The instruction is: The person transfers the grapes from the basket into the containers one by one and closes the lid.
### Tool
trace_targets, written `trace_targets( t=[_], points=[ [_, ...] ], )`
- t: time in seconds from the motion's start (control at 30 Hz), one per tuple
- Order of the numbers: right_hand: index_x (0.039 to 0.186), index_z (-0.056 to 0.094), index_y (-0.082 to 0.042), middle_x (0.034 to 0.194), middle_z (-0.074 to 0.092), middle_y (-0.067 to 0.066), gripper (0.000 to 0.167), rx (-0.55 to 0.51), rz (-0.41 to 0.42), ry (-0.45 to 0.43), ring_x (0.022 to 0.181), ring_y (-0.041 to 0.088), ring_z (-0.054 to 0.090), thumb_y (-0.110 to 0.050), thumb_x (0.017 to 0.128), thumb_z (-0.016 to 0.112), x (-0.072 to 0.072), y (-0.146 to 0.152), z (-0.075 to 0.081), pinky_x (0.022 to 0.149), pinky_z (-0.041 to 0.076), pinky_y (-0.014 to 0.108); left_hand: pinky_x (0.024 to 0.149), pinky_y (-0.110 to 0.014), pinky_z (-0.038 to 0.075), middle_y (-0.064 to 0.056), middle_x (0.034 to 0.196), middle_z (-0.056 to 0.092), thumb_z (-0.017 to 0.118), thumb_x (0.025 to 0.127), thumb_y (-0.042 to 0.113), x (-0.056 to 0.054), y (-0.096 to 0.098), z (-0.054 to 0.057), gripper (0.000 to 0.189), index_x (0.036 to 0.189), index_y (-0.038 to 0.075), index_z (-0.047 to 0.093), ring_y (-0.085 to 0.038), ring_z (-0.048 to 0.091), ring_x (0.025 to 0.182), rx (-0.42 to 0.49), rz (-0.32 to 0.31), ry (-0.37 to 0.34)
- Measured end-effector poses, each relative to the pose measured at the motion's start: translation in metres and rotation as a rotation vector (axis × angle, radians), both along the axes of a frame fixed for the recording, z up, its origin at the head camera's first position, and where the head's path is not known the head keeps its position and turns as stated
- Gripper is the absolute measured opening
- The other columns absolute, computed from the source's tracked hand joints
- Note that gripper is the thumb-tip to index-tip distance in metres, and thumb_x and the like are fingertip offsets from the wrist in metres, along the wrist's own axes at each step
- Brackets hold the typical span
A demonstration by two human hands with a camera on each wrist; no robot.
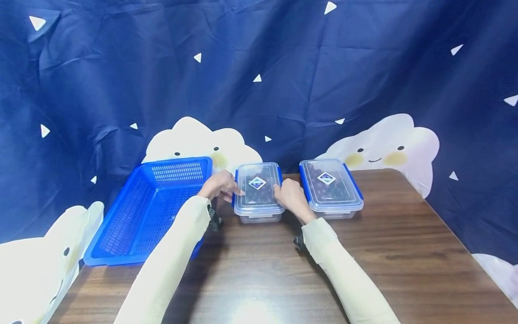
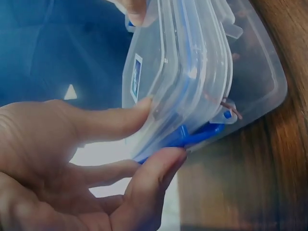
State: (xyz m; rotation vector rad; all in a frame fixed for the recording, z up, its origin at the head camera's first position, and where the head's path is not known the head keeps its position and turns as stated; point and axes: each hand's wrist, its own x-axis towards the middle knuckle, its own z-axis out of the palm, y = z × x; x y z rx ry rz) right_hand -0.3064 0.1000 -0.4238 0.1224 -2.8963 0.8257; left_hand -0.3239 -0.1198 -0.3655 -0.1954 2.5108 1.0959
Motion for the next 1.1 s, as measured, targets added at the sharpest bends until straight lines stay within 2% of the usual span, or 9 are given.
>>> trace_targets(
  t=[0.2,0.37,0.53,0.6,0.7,0.87,0.97,1.03,1.1],
  points=[
    [0.087,0.071,0.004,0.1,0.075,0.026,0.04,-0.021,-0.009,-0.007,0.099,0.044,0.073,-0.029,0.103,0.056,0.002,-0.001,-0.002,0.089,0.059,0.058,0.071,-0.031,0.067,-0.007,0.086,0.061,0.084,0.086,0.002,0.003,-0.001,-0.002,0.026,0.105,-0.004,0.067,-0.019,0.066,0.073,0.0,0.026,0.035],
    [0.083,0.07,0.001,0.095,0.075,0.024,0.039,-0.029,-0.016,-0.004,0.095,0.042,0.074,-0.03,0.103,0.057,0.004,-0.001,-0.006,0.087,0.059,0.057,0.074,-0.035,0.067,-0.008,0.078,0.061,0.085,0.083,0.001,0.005,0.0,-0.005,0.031,0.109,-0.009,0.071,-0.017,0.067,0.059,-0.04,0.012,0.059],
    [0.081,0.069,0.0,0.096,0.075,0.023,0.039,-0.031,-0.029,-0.002,0.096,0.042,0.074,-0.029,0.104,0.057,0.006,-0.002,-0.005,0.088,0.06,0.058,0.074,-0.035,0.067,-0.014,0.086,0.07,0.086,0.083,0.001,0.004,0.001,-0.006,0.033,0.111,-0.009,0.072,-0.015,0.068,0.055,-0.05,0.024,0.075],
    [0.082,0.069,0.0,0.096,0.075,0.023,0.039,-0.027,-0.028,-0.009,0.097,0.042,0.074,-0.03,0.104,0.057,0.005,-0.002,-0.005,0.089,0.059,0.057,0.072,-0.033,0.067,-0.015,0.091,0.073,0.087,0.083,0.002,0.003,0.0,-0.006,0.031,0.109,-0.008,0.073,-0.015,0.07,0.056,-0.057,0.017,0.081],
    [0.082,0.069,-0.001,0.095,0.075,0.022,0.04,-0.02,-0.02,-0.022,0.097,0.042,0.073,-0.031,0.104,0.056,0.004,0.0,-0.003,0.089,0.059,0.057,0.071,-0.033,0.067,-0.015,0.092,0.073,0.086,0.084,0.001,0.003,-0.002,-0.006,0.032,0.11,-0.009,0.072,-0.017,0.072,0.061,-0.01,0.018,0.074],
    [0.081,0.068,-0.002,0.093,0.074,0.022,0.041,-0.037,-0.016,-0.034,0.095,0.042,0.072,-0.033,0.104,0.057,-0.001,0.002,0.002,0.086,0.058,0.058,0.081,-0.038,0.067,-0.016,0.103,0.069,0.083,0.086,-0.002,0.002,-0.008,-0.001,0.054,0.135,-0.01,0.061,-0.023,0.071,0.081,0.128,0.039,0.044],
    [0.081,0.067,-0.002,0.088,0.071,0.019,0.041,-0.061,0.001,-0.033,0.086,0.038,0.069,-0.034,0.105,0.057,-0.002,0.003,0.003,0.081,0.058,0.055,0.087,-0.041,0.066,-0.016,0.104,0.068,0.082,0.089,0.002,0.003,-0.009,0.002,0.06,0.141,-0.012,0.056,-0.025,0.07,0.086,0.108,0.006,0.056],
    [0.083,0.067,-0.001,0.085,0.069,0.018,0.041,-0.074,0.026,-0.029,0.082,0.034,0.067,-0.035,0.105,0.058,0.0,0.006,0.002,0.078,0.057,0.053,0.089,-0.042,0.066,-0.016,0.098,0.068,0.08,0.093,0.008,0.006,-0.011,0.005,0.055,0.139,-0.012,0.057,-0.025,0.071,0.085,0.07,-0.039,0.072],
    [0.094,0.069,0.002,0.087,0.07,0.016,0.042,-0.092,0.064,-0.02,0.083,0.032,0.066,-0.037,0.104,0.06,0.004,0.01,0.003,0.079,0.057,0.051,0.087,-0.041,0.066,-0.015,0.091,0.07,0.076,0.096,0.012,0.011,-0.015,0.009,0.05,0.136,-0.012,0.059,-0.024,0.073,0.082,0.036,-0.08,0.119]
  ],
)
